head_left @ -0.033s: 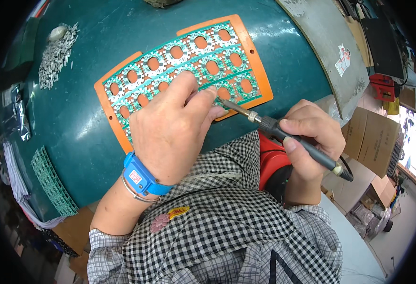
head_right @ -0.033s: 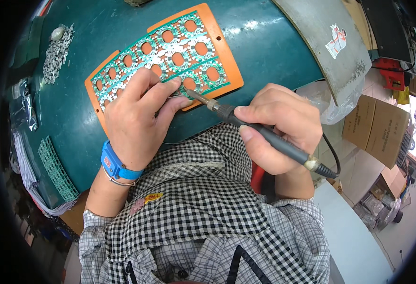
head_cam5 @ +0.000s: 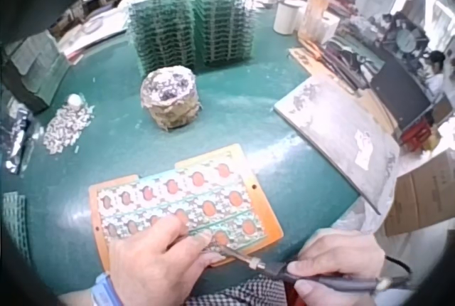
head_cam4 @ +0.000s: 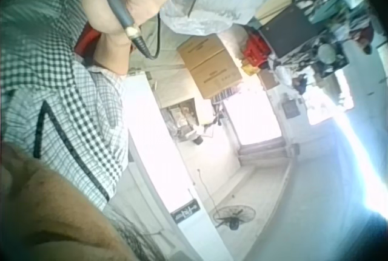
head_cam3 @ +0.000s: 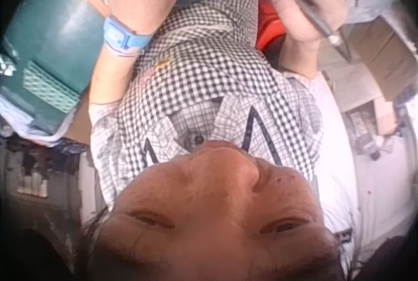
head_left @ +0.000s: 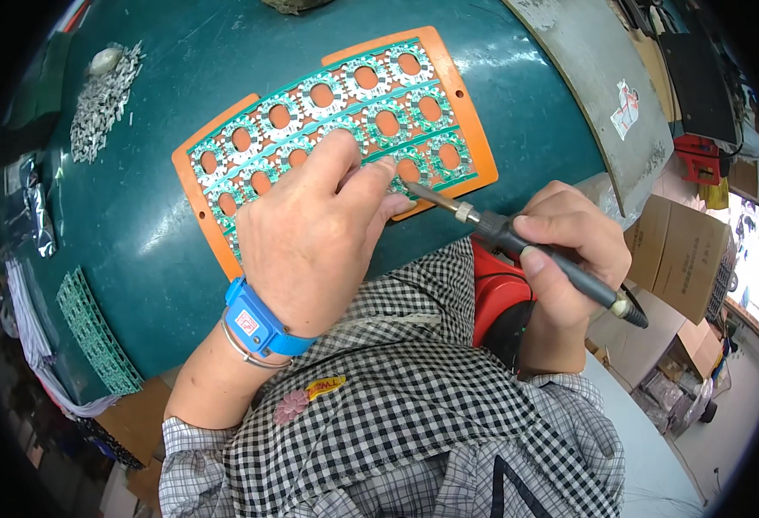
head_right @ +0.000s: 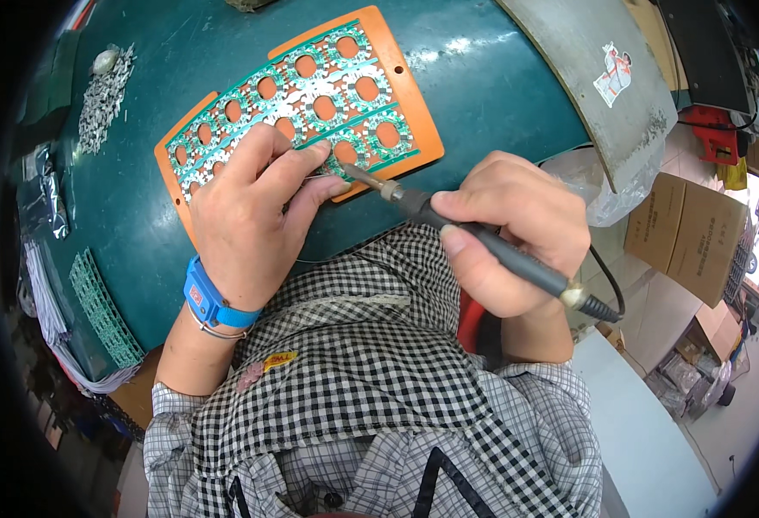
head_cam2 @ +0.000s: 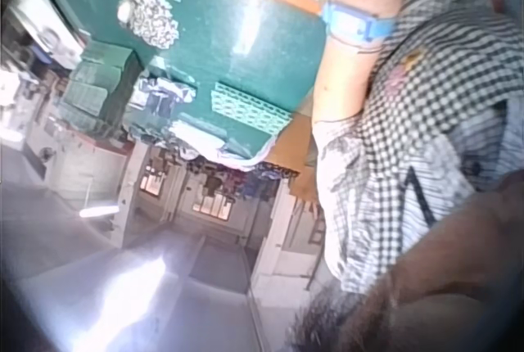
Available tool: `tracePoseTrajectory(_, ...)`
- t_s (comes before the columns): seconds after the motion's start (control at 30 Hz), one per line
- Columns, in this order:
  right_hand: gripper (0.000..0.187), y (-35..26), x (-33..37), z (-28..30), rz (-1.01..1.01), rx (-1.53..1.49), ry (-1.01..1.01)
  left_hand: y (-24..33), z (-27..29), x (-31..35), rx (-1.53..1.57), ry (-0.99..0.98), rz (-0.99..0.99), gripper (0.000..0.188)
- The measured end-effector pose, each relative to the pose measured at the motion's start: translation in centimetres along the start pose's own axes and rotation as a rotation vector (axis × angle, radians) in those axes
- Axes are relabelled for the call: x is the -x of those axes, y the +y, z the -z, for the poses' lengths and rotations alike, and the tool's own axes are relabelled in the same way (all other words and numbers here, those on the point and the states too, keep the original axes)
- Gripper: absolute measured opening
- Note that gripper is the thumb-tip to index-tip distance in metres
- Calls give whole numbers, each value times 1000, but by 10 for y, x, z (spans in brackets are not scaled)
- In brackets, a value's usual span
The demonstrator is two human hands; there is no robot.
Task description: The person uses a soldering iron to apply solder to the pads of a green circuit board held in an orange jig. They repeatedly touch the iron to the board's surface, moving systematically across the grid of pads. The person briefly lifts the board to inspect it before continuing the soldering process.
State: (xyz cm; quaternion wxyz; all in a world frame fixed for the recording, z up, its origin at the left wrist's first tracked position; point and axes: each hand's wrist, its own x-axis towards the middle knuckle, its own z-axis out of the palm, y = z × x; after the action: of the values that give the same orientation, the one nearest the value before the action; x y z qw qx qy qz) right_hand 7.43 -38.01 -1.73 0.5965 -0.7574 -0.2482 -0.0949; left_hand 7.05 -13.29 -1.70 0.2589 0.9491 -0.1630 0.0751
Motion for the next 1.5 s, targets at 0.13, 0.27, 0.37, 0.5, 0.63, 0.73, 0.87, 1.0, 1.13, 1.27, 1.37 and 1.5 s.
tracePoseTrajectory(0.13,23,3,8,3,-26,-92,130,-1,0,1,-10,11,-11,28)
tracePoseTrajectory(0.27,24,2,4,7,5,-108,126,1,2,1,-39,-19,-3,29)
tracePoseTrajectory(0.37,25,3,-3,6,16,-120,141,2,3,3,-27,-11,1,30)
tracePoseTrajectory(0.5,23,-2,-29,-3,-1,-28,240,2,16,17,22,58,-6,30)
tracePoseTrajectory(0.63,24,3,-82,-21,116,232,167,2,27,31,19,39,28,28)
tracePoseTrajectory(0.73,21,11,-132,-56,293,367,129,0,29,36,20,53,37,26)
tracePoseTrajectory(0.87,19,31,-168,-73,337,406,68,1,28,34,39,70,22,24)
tracePoseTrajectory(1.0,22,25,-157,-67,240,397,8,-3,29,36,49,77,49,25)
tracePoseTrajectory(1.13,23,3,-103,-44,74,218,217,-12,23,37,47,95,25,28)
tracePoseTrajectory(1.27,25,-11,-50,-13,70,28,71,-9,16,23,41,84,38,30)
tracePoseTrajectory(1.37,21,-15,-24,-9,36,-21,72,-7,10,17,20,85,51,31)
tracePoseTrajectory(1.5,22,-16,-9,-7,-2,32,35,-5,6,15,26,56,83,29)
